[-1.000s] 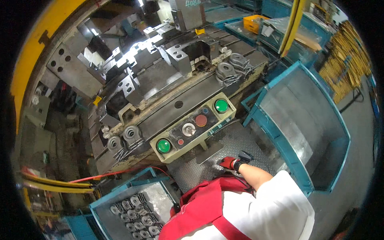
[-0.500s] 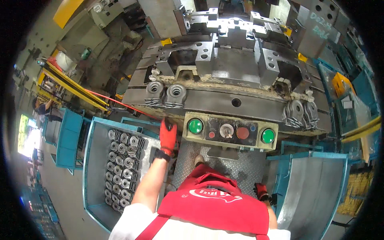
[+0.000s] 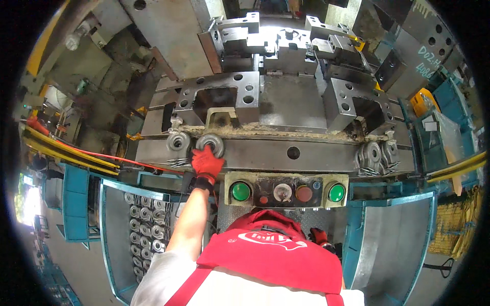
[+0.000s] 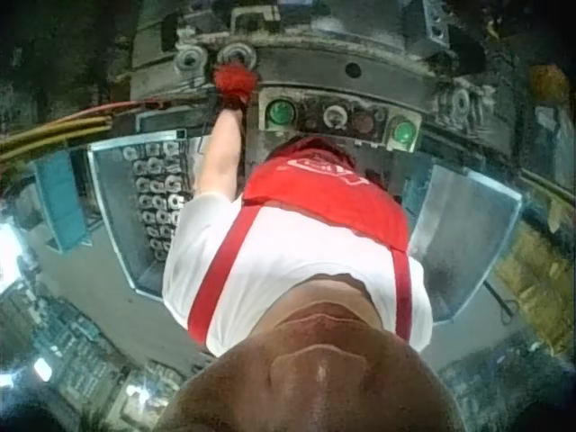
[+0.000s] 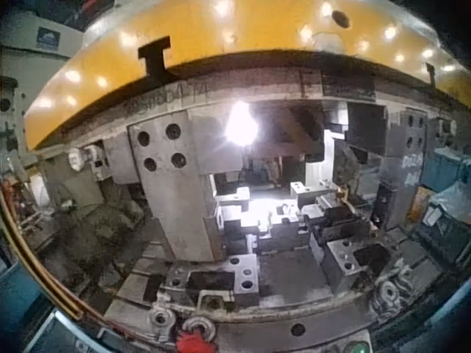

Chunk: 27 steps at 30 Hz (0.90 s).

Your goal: Operating a stamping press to form metal parts and placing them in a storage bin.

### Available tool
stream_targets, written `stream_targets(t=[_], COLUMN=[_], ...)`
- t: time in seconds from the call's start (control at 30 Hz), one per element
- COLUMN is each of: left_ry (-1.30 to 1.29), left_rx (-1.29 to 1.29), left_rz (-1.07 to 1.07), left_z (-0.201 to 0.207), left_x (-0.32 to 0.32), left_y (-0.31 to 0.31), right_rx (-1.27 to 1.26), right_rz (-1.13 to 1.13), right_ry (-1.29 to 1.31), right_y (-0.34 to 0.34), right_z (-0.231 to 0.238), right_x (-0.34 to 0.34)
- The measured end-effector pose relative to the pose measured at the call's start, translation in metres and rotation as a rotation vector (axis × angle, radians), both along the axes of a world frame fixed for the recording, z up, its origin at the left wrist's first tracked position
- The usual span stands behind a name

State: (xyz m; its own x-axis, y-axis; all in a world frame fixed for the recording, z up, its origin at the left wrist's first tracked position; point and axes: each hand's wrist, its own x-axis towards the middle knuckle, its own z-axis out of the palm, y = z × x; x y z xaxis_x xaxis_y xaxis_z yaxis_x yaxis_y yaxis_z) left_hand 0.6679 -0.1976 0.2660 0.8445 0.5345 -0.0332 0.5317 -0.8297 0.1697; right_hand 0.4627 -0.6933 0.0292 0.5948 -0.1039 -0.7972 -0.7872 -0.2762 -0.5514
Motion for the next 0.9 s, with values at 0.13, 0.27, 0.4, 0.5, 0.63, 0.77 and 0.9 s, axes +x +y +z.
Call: stream_targets(t=[0.13,0.27,0.4,0.5,0.63,0.77,0.9], left_ry=[-0.053,-0.226,-0.439,-0.817,-0.709,-0.781,-0.753], left_rx=[-0.164,-0.173,-0.374,-1.357,-1.663,-2.545,-2.584], left_rz=[-0.005,-0.002,0.018,-0.218,-0.106,-0.107,-0.214], left_z=[0.030,0.047,0.066,0.055,0.045,0.105,0.110], left_x=[-0.001,-0.016,-0.048,-0.079,-0.114,-0.117,-0.117], left_y=[0.001,0.005,-0.006,-0.007,-0.017,-0.050,-0.063], right_rx=[-0.066,-0.088,-0.160,-0.150,-0.123,-0.101,-0.089], right_rz=[0.326,0.410,0.545,0.526,0.522,0.544,0.565], right_ry=[-0.206,-0.135,-0.143,-0.100,-0.093,-0.091,-0.092], right_y=[0.009,-0.009,-0.035,-0.024,-0.001,0.017,0.028], right_z=[0.021,0.002,-0.007,-0.009,-0.008,-0.008,-0.008], right_x=[0.016,0.038,0.067,0.097,0.125,0.143,0.149])
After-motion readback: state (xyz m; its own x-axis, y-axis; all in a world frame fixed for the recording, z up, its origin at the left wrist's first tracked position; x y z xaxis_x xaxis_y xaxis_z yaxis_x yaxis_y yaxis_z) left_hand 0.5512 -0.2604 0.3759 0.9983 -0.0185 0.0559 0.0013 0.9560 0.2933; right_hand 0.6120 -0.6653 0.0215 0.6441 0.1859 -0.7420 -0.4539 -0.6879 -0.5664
